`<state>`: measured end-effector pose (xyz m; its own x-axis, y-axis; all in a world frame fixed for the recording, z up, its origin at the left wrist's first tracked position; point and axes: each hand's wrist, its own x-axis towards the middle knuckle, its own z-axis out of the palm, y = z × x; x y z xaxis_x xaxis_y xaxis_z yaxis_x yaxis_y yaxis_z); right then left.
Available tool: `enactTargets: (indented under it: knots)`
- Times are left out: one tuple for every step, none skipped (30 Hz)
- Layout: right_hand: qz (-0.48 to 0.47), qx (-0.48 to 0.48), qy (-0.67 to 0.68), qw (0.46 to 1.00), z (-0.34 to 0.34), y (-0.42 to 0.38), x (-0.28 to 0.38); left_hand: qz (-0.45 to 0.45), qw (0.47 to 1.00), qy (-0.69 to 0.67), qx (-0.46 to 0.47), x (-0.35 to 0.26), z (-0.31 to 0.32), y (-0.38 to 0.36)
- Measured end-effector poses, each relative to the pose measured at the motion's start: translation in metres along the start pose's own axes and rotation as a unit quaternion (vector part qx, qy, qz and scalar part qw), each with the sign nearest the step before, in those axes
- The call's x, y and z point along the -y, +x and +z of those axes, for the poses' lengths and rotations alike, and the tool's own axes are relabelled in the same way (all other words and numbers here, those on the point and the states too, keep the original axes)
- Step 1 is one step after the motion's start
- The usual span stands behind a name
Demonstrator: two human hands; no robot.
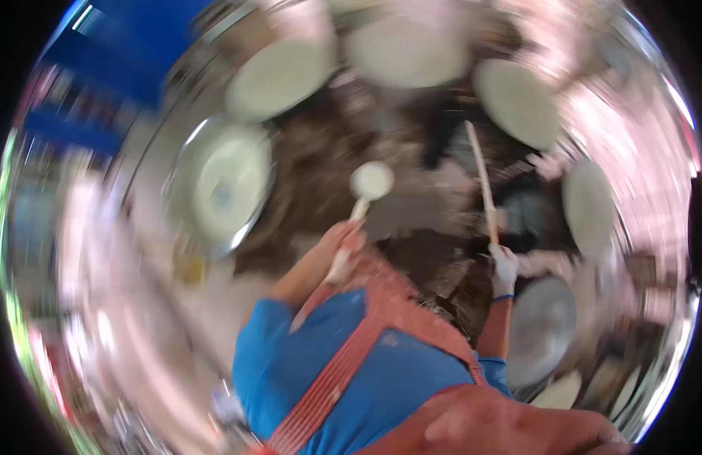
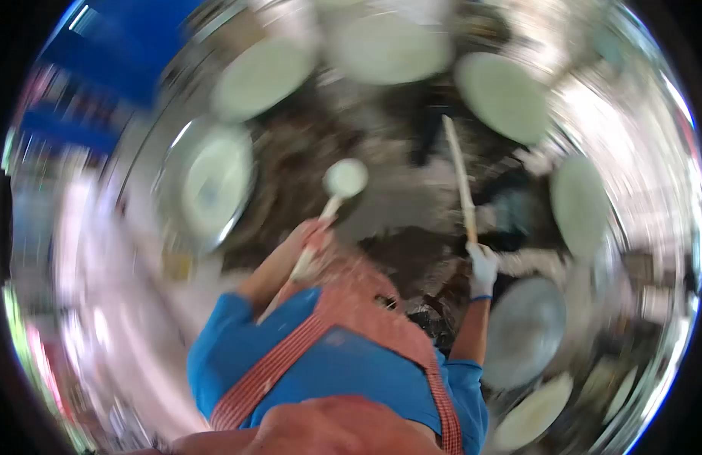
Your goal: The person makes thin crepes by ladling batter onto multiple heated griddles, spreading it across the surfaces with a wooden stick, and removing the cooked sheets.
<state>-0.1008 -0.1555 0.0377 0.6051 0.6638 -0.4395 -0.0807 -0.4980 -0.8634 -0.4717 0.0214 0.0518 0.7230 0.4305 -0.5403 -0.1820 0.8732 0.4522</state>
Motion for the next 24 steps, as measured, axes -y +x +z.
enactTargets:
  knots:
    - [-0.009,0.05,-0.054,0.997,0.027,0.001,0.018,0.001,0.996,-0.08,-0.033,0.006,-0.016,-0.014]
    - [0.015,0.092,-0.042,0.995,0.052,0.008,0.02,0.008,0.986,-0.122,-0.115,-0.002,-0.007,-0.037]
    - [0.05,0.118,-0.031,0.991,0.074,0.01,0.024,0.041,0.979,-0.191,-0.066,-0.001,-0.02,-0.056]
    - [0.041,0.147,-0.04,0.987,0.104,0.014,0.03,0.046,0.948,-0.291,-0.12,-0.012,-0.02,-0.075]
    - [0.033,0.172,-0.054,0.983,0.132,0.017,0.043,0.069,0.941,-0.307,-0.127,-0.016,-0.034,-0.092]
    - [-0.002,0.219,-0.091,0.971,0.159,0.018,0.06,0.104,0.926,-0.356,-0.066,-0.017,-0.047,-0.106]
    - [-0.035,0.258,-0.126,0.957,0.184,0.018,0.077,0.133,0.907,-0.399,-0.001,-0.019,-0.059,-0.118]
    - [-0.132,0.251,-0.252,0.925,0.211,0.02,0.097,0.157,0.899,-0.409,0.007,-0.025,-0.07,-0.133]
    - [-0.263,0.25,-0.285,0.887,0.242,0.025,0.087,0.199,0.905,-0.374,0.049,-0.02,-0.096,-0.158]
    - [-0.381,0.248,-0.314,0.834,0.272,0.045,0.085,0.229,0.918,-0.323,0.009,-0.032,-0.11,-0.172]
    - [-0.294,0.297,-0.323,0.849,0.307,0.041,0.109,0.257,0.927,-0.27,-0.032,-0.046,-0.127,-0.185]
    - [-0.321,0.294,-0.365,0.823,0.343,0.031,0.132,0.284,0.921,-0.262,-0.048,-0.059,-0.156,-0.192]
    - [-0.356,0.281,-0.416,0.788,0.38,0.022,0.152,0.293,0.926,-0.233,-0.054,-0.076,-0.187,-0.199]
    - [-0.363,0.269,-0.455,0.768,0.418,0.019,0.159,0.29,0.927,-0.206,-0.117,-0.097,-0.212,-0.204]
    - [-0.368,0.255,-0.495,0.744,0.454,0.018,0.169,0.286,0.925,-0.178,-0.178,-0.12,-0.235,-0.208]
    - [-0.37,0.248,-0.497,0.745,0.489,0.019,0.182,0.286,0.926,-0.177,-0.17,-0.145,-0.265,-0.204]
    - [-0.378,0.25,-0.515,0.728,0.517,0.015,0.179,0.288,0.917,-0.165,-0.222,-0.156,-0.306,-0.194]
    - [-0.383,0.252,-0.534,0.71,0.542,0.011,0.174,0.285,0.906,-0.153,-0.272,-0.161,-0.349,-0.179]
    - [-0.403,0.239,-0.57,0.675,0.567,0.008,0.17,0.254,0.897,-0.141,-0.334,-0.167,-0.395,-0.161]
    - [-0.385,0.225,-0.63,0.636,0.587,-0.003,0.163,0.228,0.883,-0.124,-0.391,-0.175,-0.438,-0.139]
    - [-0.369,0.209,-0.687,0.591,0.608,-0.012,0.157,0.219,0.887,-0.128,-0.386,-0.179,-0.472,-0.118]
    - [-0.39,0.209,-0.696,0.566,0.621,-0.021,0.142,0.191,0.865,-0.151,-0.439,-0.175,-0.498,-0.099]
    - [-0.409,0.209,-0.706,0.539,0.631,-0.029,0.131,0.159,0.84,-0.174,-0.489,-0.169,-0.509,-0.082]
    - [-0.407,0.246,-0.694,0.54,0.641,-0.039,0.134,0.149,0.843,-0.181,-0.483,-0.174,-0.499,-0.076]
